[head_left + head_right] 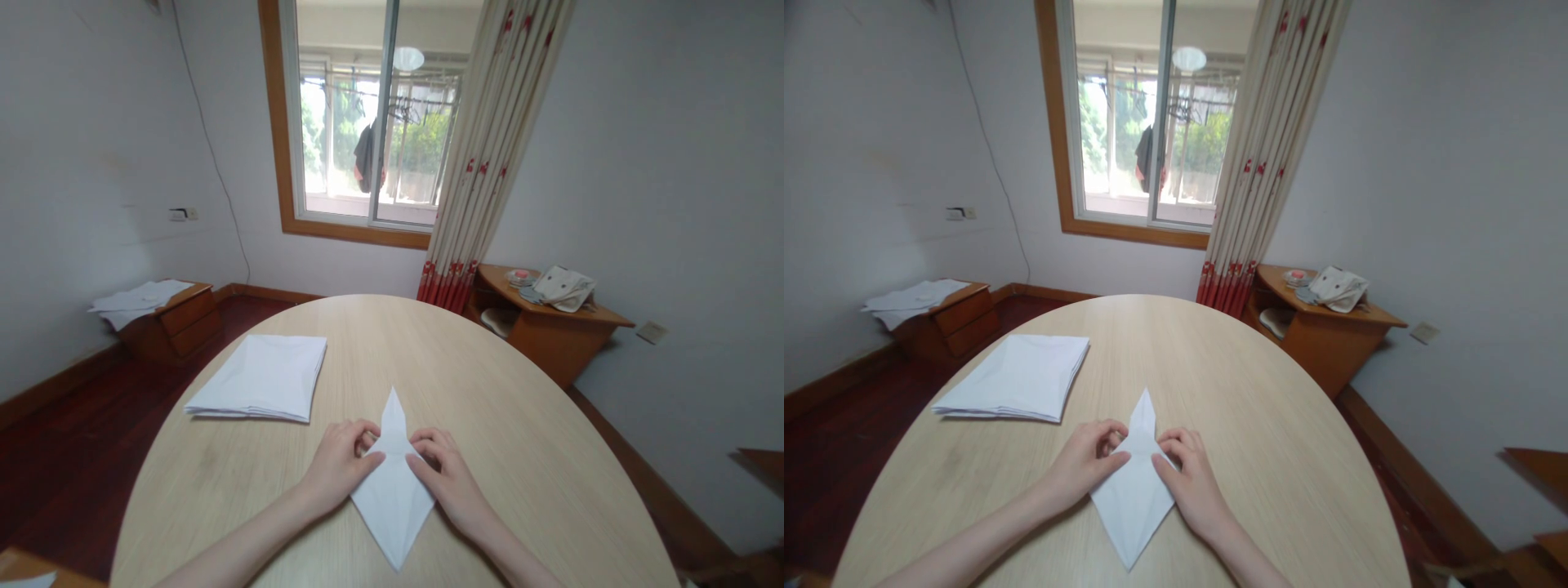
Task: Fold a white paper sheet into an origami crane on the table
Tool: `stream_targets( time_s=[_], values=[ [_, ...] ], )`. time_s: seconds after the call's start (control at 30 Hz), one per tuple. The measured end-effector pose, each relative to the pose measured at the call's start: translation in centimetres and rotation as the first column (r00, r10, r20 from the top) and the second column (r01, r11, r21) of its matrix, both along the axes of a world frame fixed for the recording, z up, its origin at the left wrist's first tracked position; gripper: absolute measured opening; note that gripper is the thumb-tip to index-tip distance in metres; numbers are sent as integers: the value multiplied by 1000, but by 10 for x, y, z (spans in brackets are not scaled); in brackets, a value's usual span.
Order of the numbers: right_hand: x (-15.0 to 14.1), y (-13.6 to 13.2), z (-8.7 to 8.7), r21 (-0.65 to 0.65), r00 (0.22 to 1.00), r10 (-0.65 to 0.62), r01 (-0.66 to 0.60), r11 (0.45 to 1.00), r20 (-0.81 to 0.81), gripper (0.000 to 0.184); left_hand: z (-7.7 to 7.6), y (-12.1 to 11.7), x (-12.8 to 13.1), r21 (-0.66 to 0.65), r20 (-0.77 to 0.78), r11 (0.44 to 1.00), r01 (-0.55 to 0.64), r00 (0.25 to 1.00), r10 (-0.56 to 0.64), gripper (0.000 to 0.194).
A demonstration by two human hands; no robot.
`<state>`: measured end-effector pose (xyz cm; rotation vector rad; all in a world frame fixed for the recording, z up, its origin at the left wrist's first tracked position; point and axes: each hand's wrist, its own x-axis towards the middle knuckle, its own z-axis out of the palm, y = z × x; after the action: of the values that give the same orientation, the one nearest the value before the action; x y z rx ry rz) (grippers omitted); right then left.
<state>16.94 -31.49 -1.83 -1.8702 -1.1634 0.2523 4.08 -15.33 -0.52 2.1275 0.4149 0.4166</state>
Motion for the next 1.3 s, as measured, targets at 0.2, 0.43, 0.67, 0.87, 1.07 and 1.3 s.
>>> stream_targets(
  time_s=[0.2,0.43,0.67,0.87,1.07,1.3],
  values=[
    [-3,-1,-6,-90,963,-28,54,994,266,11,1,-1,-2,263,-68,965,-7,997,25,21],
    [-6,-2,-6,3,951,1,-2,1000,311,17,-3,-2,-5,218,77,975,44,995,-62,25],
    [-9,-4,6,-6,910,218,-231,973,352,21,-11,0,-5,220,101,967,128,983,-153,23],
    [-10,-6,12,-143,875,302,-267,953,378,32,-15,3,-5,274,97,949,157,977,-190,22],
    [-15,-11,21,-385,859,373,-231,894,350,42,-13,4,-5,302,60,939,162,980,-189,19],
    [-7,-14,29,-451,883,409,-276,849,229,57,3,11,-9,348,-70,902,254,967,-246,17]
  ],
)
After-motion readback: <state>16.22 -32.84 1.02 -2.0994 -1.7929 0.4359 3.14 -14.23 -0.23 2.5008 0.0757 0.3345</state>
